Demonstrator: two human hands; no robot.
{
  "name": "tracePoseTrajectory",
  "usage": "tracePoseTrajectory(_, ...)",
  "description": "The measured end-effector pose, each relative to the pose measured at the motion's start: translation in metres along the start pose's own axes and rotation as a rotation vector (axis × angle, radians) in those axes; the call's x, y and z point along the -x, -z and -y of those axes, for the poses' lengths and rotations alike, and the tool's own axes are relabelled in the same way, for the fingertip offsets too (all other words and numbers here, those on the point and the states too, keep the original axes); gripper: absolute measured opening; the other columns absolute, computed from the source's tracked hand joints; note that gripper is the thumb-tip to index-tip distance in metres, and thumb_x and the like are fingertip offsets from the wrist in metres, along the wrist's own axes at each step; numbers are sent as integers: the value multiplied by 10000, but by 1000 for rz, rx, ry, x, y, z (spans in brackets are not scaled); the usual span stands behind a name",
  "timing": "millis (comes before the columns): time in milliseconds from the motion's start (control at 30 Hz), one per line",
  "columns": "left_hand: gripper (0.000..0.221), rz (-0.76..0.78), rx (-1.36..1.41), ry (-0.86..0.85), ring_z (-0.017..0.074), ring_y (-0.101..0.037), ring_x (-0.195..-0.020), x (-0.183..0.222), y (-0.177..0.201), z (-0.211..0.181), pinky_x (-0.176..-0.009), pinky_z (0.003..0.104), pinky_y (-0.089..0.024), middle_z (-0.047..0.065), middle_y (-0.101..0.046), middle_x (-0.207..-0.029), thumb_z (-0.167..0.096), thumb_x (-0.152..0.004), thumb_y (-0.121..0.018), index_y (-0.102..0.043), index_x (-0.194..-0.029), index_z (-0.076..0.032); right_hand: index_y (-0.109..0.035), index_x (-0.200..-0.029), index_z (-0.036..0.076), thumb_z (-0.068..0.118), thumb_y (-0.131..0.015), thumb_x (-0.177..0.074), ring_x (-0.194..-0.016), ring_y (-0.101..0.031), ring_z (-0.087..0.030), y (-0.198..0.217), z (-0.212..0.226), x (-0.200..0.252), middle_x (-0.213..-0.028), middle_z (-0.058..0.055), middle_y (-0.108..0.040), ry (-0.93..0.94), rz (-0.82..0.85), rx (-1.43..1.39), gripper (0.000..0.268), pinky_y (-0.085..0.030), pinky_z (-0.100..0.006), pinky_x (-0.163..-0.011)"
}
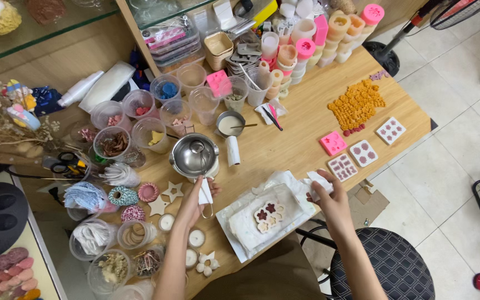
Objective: The person pours wax into molds, places small decorative items into the molds, and cleans the work surface with a cloth.
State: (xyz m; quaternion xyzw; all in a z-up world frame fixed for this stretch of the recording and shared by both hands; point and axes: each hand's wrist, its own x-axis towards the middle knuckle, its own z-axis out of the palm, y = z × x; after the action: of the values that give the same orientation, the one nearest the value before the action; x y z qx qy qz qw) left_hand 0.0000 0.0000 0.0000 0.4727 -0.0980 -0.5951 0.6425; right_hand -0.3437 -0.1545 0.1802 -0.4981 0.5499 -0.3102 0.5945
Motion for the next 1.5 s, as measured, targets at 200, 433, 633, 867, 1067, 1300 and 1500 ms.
tracePoseTrajectory(200, 594, -114, -75, 160, 241, -656, -1242, 41, -39, -40, -1053, 367, -459, 141, -692, -1269, -521, -1003, -451, -553, -1377, -71, -473, -1436, 16, 156, -653, -937, -870, -690, -179, -30, -29, -69, -1097, -124, -672, -65, 123, 84, 548, -603, -325, -774)
tracePoseTrajectory(433, 684, -373, -392, 153, 239, -597, -1325, 86, -25, -14, -1065, 381, -432, 139, -603, -1384, -548, -970, -486, -430, -1457, -70, -168, -1556, 137, 98, -691, -901, -977, -668, -187, -76, -86, -208, -1199, -143, -608, 58, 306, 35, 840, -564, -329, -804)
tracePoseTrajectory(633, 605, -445, -624, 110, 292, -701, -1176, 124, 52, 49, -993, 373, -516, 199, -719, -1204, -480, -969, -563, -511, -1337, -2, -363, -1540, 92, 145, -661, -976, -1050, -682, -192, -78, -58, -192, -1287, -109, -649, 143, 241, 173, 640, -566, -352, -883)
tracePoseTrajectory(867, 492, -231, -1380, 367, 376, -699, -1100, 156, 32, 46, -967, 462, -535, 220, -695, -1207, -422, -971, -575, -540, -1303, -61, -604, -1357, 53, 150, -554, -1006, -944, -734, -172, -19, -63, -121, -1122, -94, -741, 138, 224, 352, 368, -580, -313, -843)
tracePoseTrajectory(1067, 448, -154, -1522, 382, 407, -668, -1141, 154, -14, 20, -970, 480, -535, 229, -691, -1218, -394, -986, -545, -573, -1251, -34, -659, -1322, 61, 166, -576, -1005, -953, -737, -207, 31, -82, -58, -1103, -105, -766, 89, 34, 527, 345, -591, -332, -832)
tracePoseTrajectory(1300, 485, -119, -1576, 354, 372, -657, -1181, 148, -45, 13, -1010, 454, -513, 193, -676, -1258, -429, -995, -534, -573, -1297, -51, -657, -1304, 108, 235, -592, -979, -1063, -730, -250, 69, -85, 2, -1166, -133, -747, -75, 148, 712, 354, -603, -383, -909)
tracePoseTrajectory(1500, 505, -94, -1604, 354, 365, -637, -1212, 158, -59, 6, -1022, 462, -506, 179, -664, -1300, -447, -990, -527, -561, -1309, -57, -666, -1290, 79, 230, -616, -965, -1094, -729, -301, 86, -92, 19, -1195, -173, -747, 63, 146, 752, 362, -582, -392, -956)
